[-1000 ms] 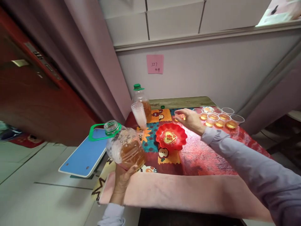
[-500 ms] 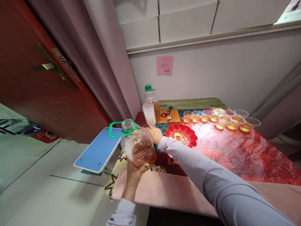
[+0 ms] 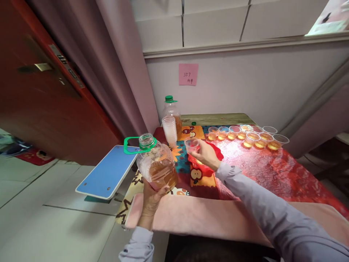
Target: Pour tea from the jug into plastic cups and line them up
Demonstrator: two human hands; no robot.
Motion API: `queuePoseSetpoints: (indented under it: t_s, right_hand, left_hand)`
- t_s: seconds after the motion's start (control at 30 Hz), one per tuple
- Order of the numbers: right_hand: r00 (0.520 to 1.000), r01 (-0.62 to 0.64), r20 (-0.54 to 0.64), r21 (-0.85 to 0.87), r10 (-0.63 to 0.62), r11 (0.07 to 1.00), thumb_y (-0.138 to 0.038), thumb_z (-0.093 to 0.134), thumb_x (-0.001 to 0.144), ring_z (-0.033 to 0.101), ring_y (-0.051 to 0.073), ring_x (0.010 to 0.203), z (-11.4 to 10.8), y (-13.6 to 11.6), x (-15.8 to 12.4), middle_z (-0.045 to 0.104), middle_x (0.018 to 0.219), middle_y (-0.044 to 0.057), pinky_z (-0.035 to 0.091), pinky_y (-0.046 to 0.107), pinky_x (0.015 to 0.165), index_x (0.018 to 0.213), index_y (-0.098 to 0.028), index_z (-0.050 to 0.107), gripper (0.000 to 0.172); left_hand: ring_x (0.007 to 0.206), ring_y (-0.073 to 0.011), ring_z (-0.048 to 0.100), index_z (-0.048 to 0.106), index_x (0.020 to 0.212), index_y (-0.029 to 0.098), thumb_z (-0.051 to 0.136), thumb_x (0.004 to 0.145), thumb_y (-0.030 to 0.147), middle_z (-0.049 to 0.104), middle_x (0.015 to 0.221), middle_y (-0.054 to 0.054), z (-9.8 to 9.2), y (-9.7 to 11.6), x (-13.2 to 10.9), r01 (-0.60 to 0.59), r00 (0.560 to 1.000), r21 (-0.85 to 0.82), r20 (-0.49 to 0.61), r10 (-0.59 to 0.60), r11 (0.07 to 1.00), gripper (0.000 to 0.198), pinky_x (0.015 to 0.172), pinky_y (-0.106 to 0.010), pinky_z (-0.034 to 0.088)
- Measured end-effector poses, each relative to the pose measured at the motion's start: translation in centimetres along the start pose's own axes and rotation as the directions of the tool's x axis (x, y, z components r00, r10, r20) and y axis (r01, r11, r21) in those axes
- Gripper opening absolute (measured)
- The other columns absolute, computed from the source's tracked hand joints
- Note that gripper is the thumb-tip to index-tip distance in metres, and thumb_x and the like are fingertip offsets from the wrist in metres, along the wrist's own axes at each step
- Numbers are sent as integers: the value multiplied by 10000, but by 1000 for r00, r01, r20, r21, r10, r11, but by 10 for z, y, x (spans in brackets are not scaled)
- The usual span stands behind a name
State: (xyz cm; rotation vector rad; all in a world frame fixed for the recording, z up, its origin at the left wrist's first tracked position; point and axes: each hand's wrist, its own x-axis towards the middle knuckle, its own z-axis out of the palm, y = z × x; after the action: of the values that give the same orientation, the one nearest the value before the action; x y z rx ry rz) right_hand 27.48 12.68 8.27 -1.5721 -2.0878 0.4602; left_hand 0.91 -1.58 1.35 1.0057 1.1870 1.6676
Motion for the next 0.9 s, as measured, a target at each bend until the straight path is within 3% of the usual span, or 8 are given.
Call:
queuePoseSetpoints:
  t_s: [0.13,0.23,0.33,0.43,0.63,0.77,0.83,0.9]
  right_hand:
    - [987,-139,-64,135,148,981,-447,850,857,758,254,852,-14,63,-19,821,1054,72,550,358,784,1204,-207,700,447]
    - [985,-160,-37,142,167,977,-477,864,849,765,252,818,-7,83,-25,828,988,61,549,347,758,1167,-201,708,449]
    - [985,-166,-19,131,170,977,-455,866,863,780,263,830,1,86,-24,828,925,51,556,347,760,1167,-201,715,424]
    - [986,-160,-21,100,163,982,-395,876,865,802,292,960,4,83,-21,843,1013,79,567,353,812,1251,-210,715,457]
    - [988,-144,-43,52,146,988,-399,834,911,809,364,1103,5,82,-27,830,1210,187,617,428,909,1603,-139,519,803]
    - [967,-66,-240,92,87,994,-459,872,865,762,421,1255,-8,85,-42,748,1424,247,636,549,1015,1702,-141,395,1014]
    - [925,-15,-369,198,89,980,-579,853,879,754,428,1264,-18,79,-54,745,1423,253,633,601,1040,1664,-155,458,976]
    - [887,53,-446,358,121,932,-658,791,929,777,392,1211,-25,62,-65,779,1350,227,648,594,1029,1574,-183,564,832]
  left_hand:
    - [1393,-476,663,522,1489,188,1069,567,403,711,1457,-242,1,4,1,-8,1000,80,-21,10,997,1093,1219,-655,498]
    - [1329,-476,703,555,1452,182,1068,552,435,745,1391,-234,4,8,1,-11,999,109,-47,16,994,1066,1194,-659,518]
    - [1279,-468,728,591,1410,180,1070,532,447,761,1356,-225,7,12,0,-8,997,151,-73,19,989,1036,1162,-654,546]
    - [1252,-451,742,611,1377,184,1064,528,466,777,1326,-211,10,15,-1,-14,995,161,-95,30,987,1003,1133,-635,574]
    - [1203,-441,762,652,1309,171,1064,492,500,796,1275,-213,10,16,1,9,993,194,-117,14,981,973,1114,-618,591]
    - [1228,-442,754,673,1306,148,1041,548,509,797,1275,-220,10,18,1,9,998,208,-59,3,978,917,1141,-617,573]
    - [1235,-445,751,687,1305,148,1033,570,513,799,1273,-218,11,19,0,-4,999,205,-34,11,979,891,1136,-609,579]
    - [1256,-449,741,689,1310,155,1038,562,512,795,1285,-216,10,18,0,-18,999,221,-46,29,975,899,1141,-601,576]
